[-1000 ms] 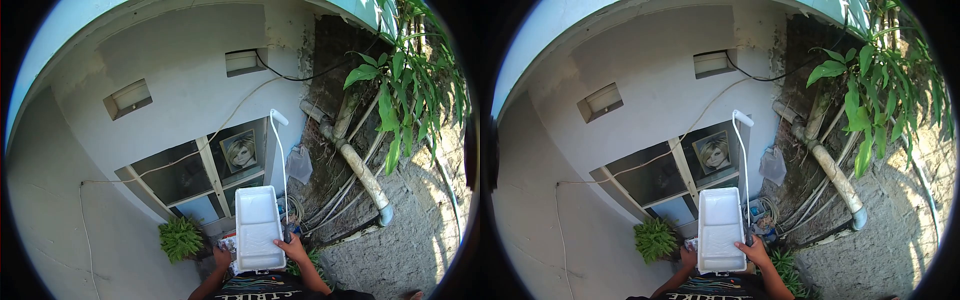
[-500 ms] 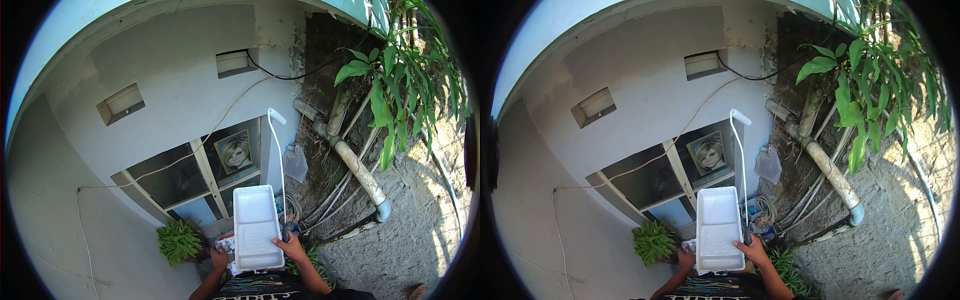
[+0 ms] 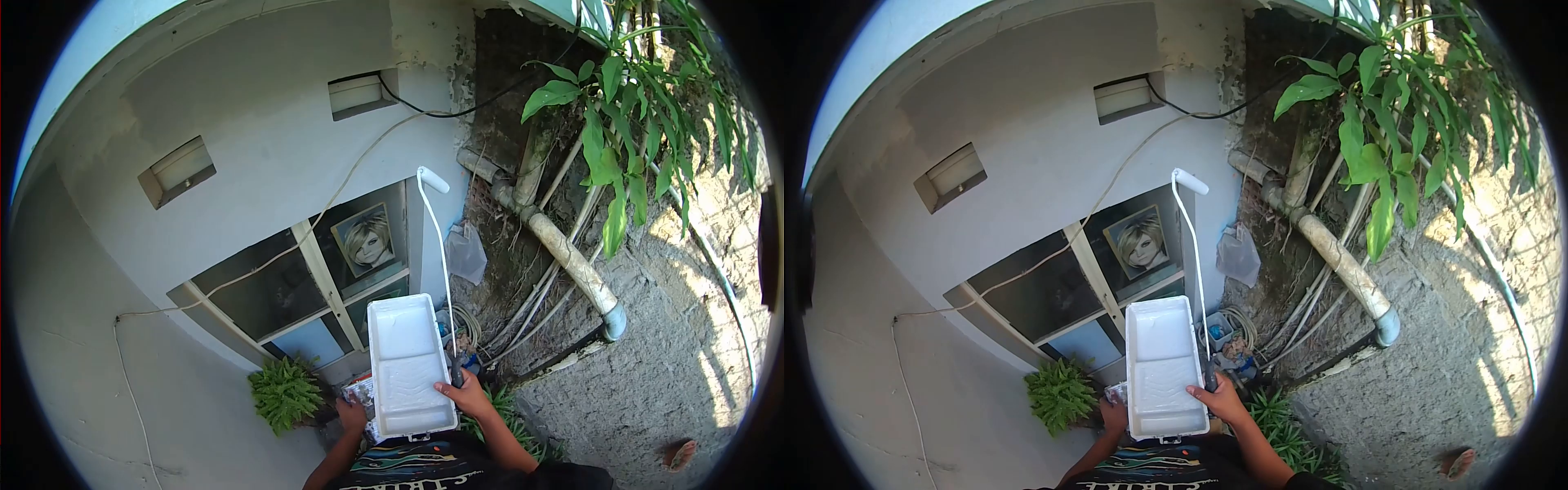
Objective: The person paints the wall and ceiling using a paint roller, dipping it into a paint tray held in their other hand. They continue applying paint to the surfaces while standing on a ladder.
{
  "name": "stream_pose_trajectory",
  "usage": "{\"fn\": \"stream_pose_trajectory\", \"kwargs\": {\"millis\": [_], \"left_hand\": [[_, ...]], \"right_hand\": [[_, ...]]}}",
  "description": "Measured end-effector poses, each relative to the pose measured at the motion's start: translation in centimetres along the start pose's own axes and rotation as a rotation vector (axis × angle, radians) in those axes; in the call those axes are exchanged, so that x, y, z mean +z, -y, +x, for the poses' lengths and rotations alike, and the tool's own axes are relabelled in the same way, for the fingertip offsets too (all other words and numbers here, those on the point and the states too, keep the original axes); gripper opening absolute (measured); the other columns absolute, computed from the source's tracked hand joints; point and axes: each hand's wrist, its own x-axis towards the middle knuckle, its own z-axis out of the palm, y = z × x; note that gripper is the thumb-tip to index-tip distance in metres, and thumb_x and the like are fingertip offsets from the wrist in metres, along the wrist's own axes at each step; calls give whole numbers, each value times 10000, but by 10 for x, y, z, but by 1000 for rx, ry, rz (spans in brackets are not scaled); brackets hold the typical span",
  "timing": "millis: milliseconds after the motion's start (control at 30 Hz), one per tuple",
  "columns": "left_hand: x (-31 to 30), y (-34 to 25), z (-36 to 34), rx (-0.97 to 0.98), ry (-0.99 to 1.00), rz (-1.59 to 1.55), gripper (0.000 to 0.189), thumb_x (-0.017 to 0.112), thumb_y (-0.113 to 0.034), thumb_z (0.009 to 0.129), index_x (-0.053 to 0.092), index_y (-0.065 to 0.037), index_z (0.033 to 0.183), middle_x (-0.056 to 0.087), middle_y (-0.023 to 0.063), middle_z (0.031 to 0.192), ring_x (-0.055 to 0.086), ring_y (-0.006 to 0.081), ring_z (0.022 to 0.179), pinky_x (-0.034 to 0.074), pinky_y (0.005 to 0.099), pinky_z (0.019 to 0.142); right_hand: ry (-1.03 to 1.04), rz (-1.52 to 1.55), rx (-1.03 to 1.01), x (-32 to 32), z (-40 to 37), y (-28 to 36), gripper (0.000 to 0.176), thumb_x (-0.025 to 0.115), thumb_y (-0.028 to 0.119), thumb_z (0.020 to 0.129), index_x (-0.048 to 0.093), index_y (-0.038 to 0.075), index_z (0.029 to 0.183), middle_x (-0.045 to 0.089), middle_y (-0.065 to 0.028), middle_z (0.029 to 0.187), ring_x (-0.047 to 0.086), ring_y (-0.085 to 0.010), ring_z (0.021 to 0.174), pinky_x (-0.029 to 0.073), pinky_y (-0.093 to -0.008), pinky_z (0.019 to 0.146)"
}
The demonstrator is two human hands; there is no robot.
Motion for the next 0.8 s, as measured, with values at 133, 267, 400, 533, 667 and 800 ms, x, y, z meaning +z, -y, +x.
{"fn": "stream_pose_trajectory", "kwargs": {"millis": [133, 267, 400, 533, 667, 800], "left_hand": [[7, 14, 11, 51, -8, -30, 522, 512, -381, 994, 496, 100, 1196, 561, 339, 1144, 543, 500, 1078, 418, 517, 946], [2, 5, 6, 76, 11, -51, 500, 515, -357, 996, 500, 105, 1188, 562, 345, 1123, 543, 499, 1058, 416, 522, 935], [3, 7, 8, 83, 8, -58, 493, 512, -346, 998, 500, 113, 1177, 557, 352, 1117, 540, 500, 1043, 410, 524, 933], [4, 10, 8, 82, -14, -57, 499, 511, -356, 998, 499, 115, 1161, 545, 356, 1133, 526, 505, 1060, 398, 525, 944], [2, 5, 7, 78, 2, -87, 506, 509, -361, 998, 498, 118, 1159, 536, 360, 1145, 514, 508, 1078, 390, 525, 954], [8, 10, 8, 115, -49, -47, 501, 504, -351, 1004, 507, 132, 1140, 562, 359, 1101, 544, 500, 1035, 409, 515, 926]], "right_hand": [[-30, -11, -15, 4, -8, 1, 323, 758, 107, 863, 621, -8, 1132, 675, -16, 1001, 598, -90, 902, 494, -279, 832], [-38, 18, -17, 8, -17, 4, 325, 763, 112, 860, 622, -4, 1130, 672, -12, 992, 591, -88, 895, 489, -271, 831], [-72, 15, -2, 11, -30, 3, 329, 761, 109, 860, 624, -4, 1136, 667, -6, 986, 587, -81, 894, 487, -272, 837], [-94, 56, 5, 12, -38, 2, 321, 760, 105, 860, 626, -3, 1131, 668, -4, 983, 589, -80, 890, 488, -268, 832], [-123, 66, 0, 11, -44, -1, 324, 761, 109, 859, 627, -8, 1130, 679, -33, 1003, 606, -107, 894, 493, -278, 834], [-136, 38, 6, 8, -47, 2, 336, 763, 114, 861, 625, -7, 1143, 679, -31, 1007, 603, -104, 905, 490, -277, 839]]}}
